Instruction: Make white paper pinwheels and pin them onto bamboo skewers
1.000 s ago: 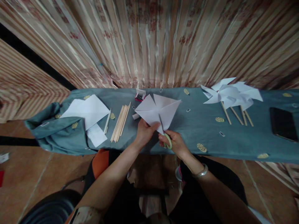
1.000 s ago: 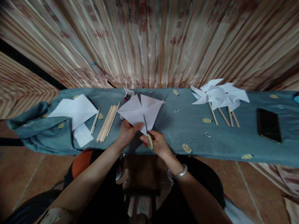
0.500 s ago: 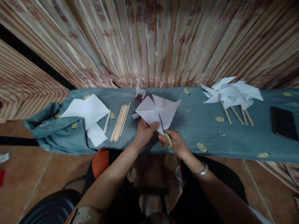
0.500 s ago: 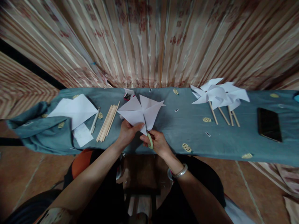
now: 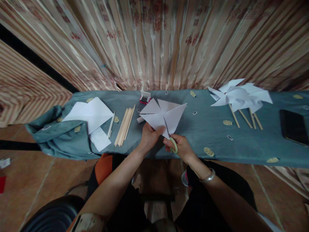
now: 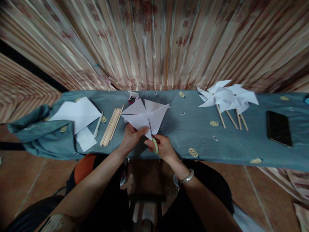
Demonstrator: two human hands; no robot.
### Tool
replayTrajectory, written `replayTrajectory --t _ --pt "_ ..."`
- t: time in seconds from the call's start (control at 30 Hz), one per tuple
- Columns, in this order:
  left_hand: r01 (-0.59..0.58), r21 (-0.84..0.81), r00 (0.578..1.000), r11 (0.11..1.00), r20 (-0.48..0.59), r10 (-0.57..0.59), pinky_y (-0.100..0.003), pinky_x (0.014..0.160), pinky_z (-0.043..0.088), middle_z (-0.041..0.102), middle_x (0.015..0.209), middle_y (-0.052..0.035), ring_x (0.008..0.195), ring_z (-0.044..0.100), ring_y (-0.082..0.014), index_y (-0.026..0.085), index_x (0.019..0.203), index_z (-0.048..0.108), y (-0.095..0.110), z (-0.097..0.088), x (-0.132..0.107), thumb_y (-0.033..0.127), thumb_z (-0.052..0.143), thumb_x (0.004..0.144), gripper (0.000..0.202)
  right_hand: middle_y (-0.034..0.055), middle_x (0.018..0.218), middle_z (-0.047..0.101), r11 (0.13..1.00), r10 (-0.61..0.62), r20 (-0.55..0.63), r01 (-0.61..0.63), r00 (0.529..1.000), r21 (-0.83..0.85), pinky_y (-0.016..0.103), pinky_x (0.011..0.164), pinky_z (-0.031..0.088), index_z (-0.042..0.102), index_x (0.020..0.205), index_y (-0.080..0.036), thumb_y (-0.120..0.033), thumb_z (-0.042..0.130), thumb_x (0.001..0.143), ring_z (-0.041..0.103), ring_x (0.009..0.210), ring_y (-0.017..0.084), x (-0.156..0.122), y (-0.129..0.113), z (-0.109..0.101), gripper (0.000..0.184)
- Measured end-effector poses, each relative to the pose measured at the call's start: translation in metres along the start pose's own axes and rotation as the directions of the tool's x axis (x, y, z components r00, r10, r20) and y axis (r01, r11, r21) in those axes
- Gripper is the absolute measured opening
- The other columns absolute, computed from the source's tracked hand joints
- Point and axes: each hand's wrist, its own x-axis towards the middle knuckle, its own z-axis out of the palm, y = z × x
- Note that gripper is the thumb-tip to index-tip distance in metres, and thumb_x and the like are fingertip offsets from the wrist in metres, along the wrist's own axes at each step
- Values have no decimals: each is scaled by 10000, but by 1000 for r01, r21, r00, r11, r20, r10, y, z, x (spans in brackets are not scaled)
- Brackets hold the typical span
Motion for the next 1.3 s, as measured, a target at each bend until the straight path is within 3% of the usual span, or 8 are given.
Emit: replayTrajectory --t 0.3,0.47,0.57,0.67,0.77,0.83,1.03,1.3 --pt "-2 -24 998 1000 -58 0 -309 684 487 702 773 -30 702 620 -189 161 804 646 3 -9 8 268 756 555 292 -27 571 625 989 126 159 -111 979 -98 219 489 410 602 819 -174 -567 805 596 548 498 91 -11 -6 -10 495" --pt "-25 -126 995 992 -99 12 -320 717 493 711 772 -24 705 640 -185 148 811 657 6 -13 15 256 789 518 339 -38 576 612 933 246 221 -168 944 -318 208 463 348 595 827 -160 -479 857 552 505 485 80 -26 -12 -42 495" --pt "-38 -145 993 989 -115 22 -318 736 498 718 788 -24 717 648 -182 146 832 665 7 -13 15 232 799 511 359 -47 572 593 882 193 168 -96 967 -462 213 457 318 606 816 -164 -501 798 629 482 482 86 -36 -19 -68 431" --pt "-18 -167 997 986 -82 4 -321 735 503 724 802 -27 723 653 -185 146 852 665 5 -9 11 237 801 517 373 -26 586 608 670 1 -10 -8 1000 -742 240 477 328 642 819 -182 -538 702 730 540 516 135 -43 -26 -90 372" --pt "43 -177 999 983 -14 -46 -325 725 507 722 773 -24 699 650 -185 146 820 662 1 0 4 232 804 504 357 59 715 705 320 -188 -237 -169 953 -932 287 578 409 658 1025 -168 -485 670 788 679 694 243 -44 -31 -103 395" --pt "80 -184 997 980 37 -74 -329 737 511 727 775 -25 705 653 -188 146 817 666 -2 7 -1 214 810 485 368 118 815 744 181 -245 -320 -281 915 -943 308 634 442 617 1151 -145 -448 632 831 717 804 293 -43 -33 -107 441" --pt "117 -167 988 979 117 -98 -343 803 509 738 855 -51 792 672 -207 141 874 672 -14 18 -9 217 819 491 417 171 941 759 36 -282 -350 -355 893 -934 318 726 478 552 1225 -107 -389 541 911 724 936 302 -36 -39 -104 422" --pt "228 -153 957 961 218 -192 -321 735 547 708 957 -54 840 667 -200 172 1065 593 -24 1 -19 245 844 517 607 180 916 745 -62 -305 -323 -357 896 -932 329 741 484 598 1131 -124 -313 569 910 717 918 295 -29 -33 -109 292"
